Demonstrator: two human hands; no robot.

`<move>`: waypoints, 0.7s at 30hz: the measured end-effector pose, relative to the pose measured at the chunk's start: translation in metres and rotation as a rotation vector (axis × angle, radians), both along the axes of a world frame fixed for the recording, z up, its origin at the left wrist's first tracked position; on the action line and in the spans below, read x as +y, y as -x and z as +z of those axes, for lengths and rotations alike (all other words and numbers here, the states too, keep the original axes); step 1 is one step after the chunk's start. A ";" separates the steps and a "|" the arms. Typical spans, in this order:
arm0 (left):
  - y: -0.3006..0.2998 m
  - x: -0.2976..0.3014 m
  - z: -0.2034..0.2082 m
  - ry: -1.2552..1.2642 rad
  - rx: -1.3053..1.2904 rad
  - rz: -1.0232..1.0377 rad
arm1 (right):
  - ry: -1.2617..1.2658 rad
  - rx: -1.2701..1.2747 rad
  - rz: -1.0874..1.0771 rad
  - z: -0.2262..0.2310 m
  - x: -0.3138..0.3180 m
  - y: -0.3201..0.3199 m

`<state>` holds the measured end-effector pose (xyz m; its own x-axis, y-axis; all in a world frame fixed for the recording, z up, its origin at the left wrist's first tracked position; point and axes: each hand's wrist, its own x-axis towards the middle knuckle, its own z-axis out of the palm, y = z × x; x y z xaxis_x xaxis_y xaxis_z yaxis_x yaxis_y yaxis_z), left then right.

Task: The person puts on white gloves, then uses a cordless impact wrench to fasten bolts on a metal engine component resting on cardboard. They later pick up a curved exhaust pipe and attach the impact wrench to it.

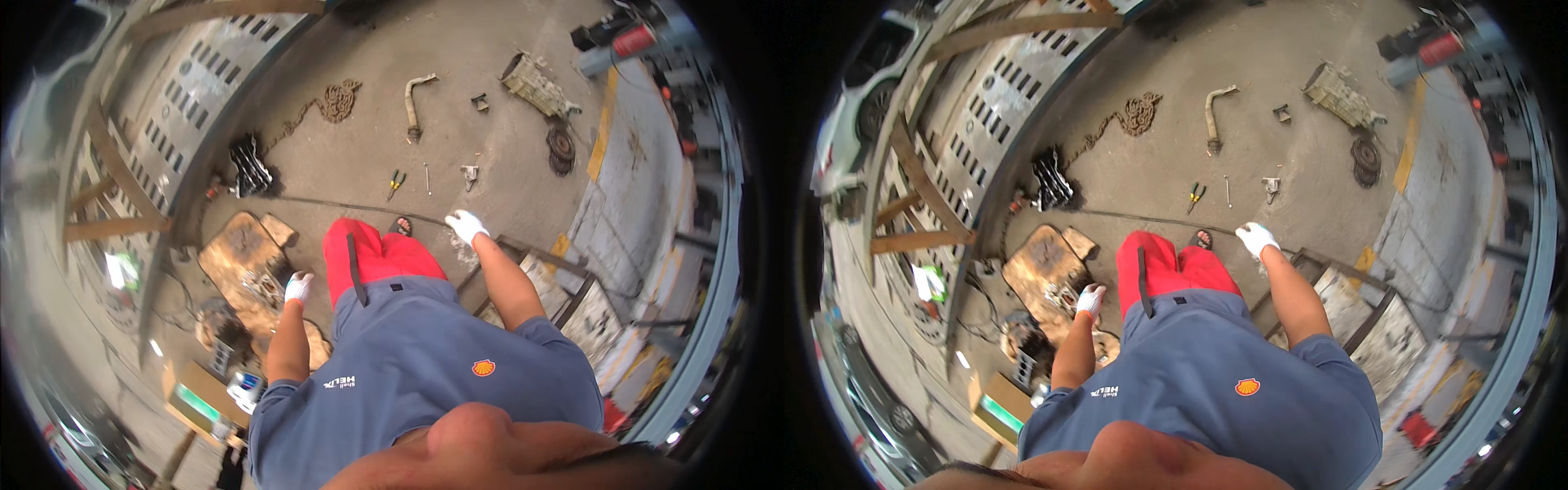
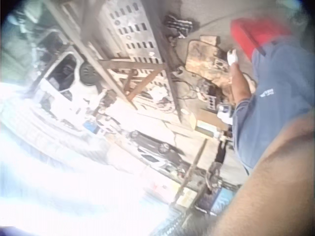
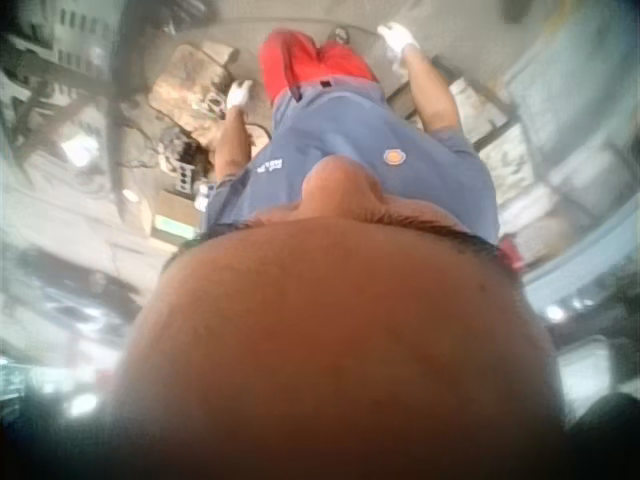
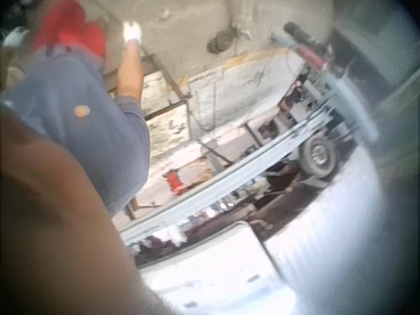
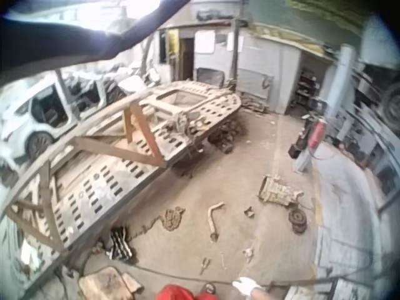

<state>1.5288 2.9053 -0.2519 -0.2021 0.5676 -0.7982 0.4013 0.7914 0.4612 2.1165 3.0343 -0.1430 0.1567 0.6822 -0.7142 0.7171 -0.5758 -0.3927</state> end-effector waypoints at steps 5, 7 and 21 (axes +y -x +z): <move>0.002 -0.089 -0.093 0.366 0.215 -0.622 | -0.029 -0.020 0.145 -0.015 0.175 -0.036; -0.078 -0.023 -0.057 0.541 0.151 -0.055 | 0.018 0.124 0.038 0.010 0.232 -0.031; -0.295 0.477 -0.002 -0.295 -0.390 0.423 | 0.418 0.249 -0.089 -0.413 0.525 -0.189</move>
<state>1.8236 3.3824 -0.2543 -0.1829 0.7090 -0.6810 -0.1580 0.6625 0.7322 2.3060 3.5597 -0.5556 -0.0088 0.3207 -0.9471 0.5717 -0.7755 -0.2679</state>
